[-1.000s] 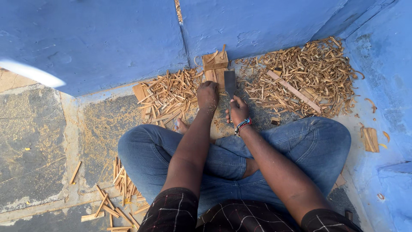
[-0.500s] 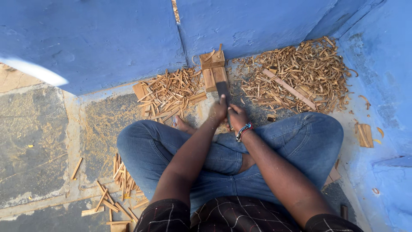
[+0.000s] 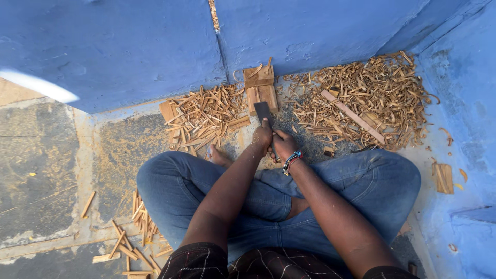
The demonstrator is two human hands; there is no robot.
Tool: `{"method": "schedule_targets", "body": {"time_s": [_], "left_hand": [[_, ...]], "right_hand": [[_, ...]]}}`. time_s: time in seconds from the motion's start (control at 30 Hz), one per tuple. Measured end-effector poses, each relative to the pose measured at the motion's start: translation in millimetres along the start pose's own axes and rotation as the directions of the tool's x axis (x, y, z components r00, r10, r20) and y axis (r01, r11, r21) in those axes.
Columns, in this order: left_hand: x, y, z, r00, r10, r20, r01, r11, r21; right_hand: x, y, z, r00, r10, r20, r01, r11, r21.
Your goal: The person sits on the ground and shaves thin strips of wood from a block using a handheld blade, accumulating wood shavings on the floor.
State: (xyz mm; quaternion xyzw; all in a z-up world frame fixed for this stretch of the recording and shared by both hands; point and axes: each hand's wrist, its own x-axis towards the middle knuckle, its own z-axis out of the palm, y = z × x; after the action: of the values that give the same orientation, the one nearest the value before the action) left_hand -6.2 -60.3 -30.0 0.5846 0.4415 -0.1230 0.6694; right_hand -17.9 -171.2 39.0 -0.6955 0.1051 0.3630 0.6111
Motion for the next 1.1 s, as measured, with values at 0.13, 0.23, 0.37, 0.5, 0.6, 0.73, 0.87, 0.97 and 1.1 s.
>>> {"method": "schedule_targets", "body": {"time_s": [0.13, 0.23, 0.37, 0.5, 0.6, 0.73, 0.87, 0.97, 1.1], "left_hand": [[35, 4, 2, 0.996, 0.083, -0.027, -0.081, 0.994, 0.075], [54, -1, 0, 0.998, 0.054, 0.037, -0.054, 0.999, -0.005], [65, 9, -4, 0.996, 0.021, 0.082, -0.02, 1.0, -0.013], [69, 21, -8, 0.997, 0.024, 0.077, -0.02, 0.998, -0.052], [76, 36, -10, 0.996, -0.01, 0.092, 0.019, 0.995, -0.102], [76, 36, -8, 0.997, -0.049, 0.06, 0.055, 0.992, -0.111], [65, 38, -14, 0.998, -0.055, 0.01, 0.055, 0.998, 0.01], [55, 33, -36, 0.986, -0.126, 0.111, 0.122, 0.992, 0.04], [30, 31, -56, 0.858, 0.481, -0.18, -0.157, 0.579, 0.8]], "right_hand": [[28, 2, -2, 0.993, -0.102, 0.05, 0.103, 0.995, -0.005], [37, 5, 2, 0.99, -0.132, 0.045, 0.133, 0.991, -0.014], [38, -4, 12, 0.996, -0.088, 0.015, 0.088, 0.996, 0.018], [38, -8, 20, 0.997, -0.082, -0.014, 0.083, 0.995, 0.064], [51, -10, 23, 0.998, -0.069, -0.012, 0.069, 0.996, 0.063], [76, 5, 22, 0.992, -0.122, -0.012, 0.122, 0.991, 0.058], [100, 10, 22, 0.968, -0.246, -0.039, 0.248, 0.968, 0.036], [107, 12, 23, 0.979, -0.206, -0.001, 0.205, 0.975, 0.083], [91, 10, 19, 0.991, -0.13, 0.026, 0.125, 0.981, 0.146]]}}
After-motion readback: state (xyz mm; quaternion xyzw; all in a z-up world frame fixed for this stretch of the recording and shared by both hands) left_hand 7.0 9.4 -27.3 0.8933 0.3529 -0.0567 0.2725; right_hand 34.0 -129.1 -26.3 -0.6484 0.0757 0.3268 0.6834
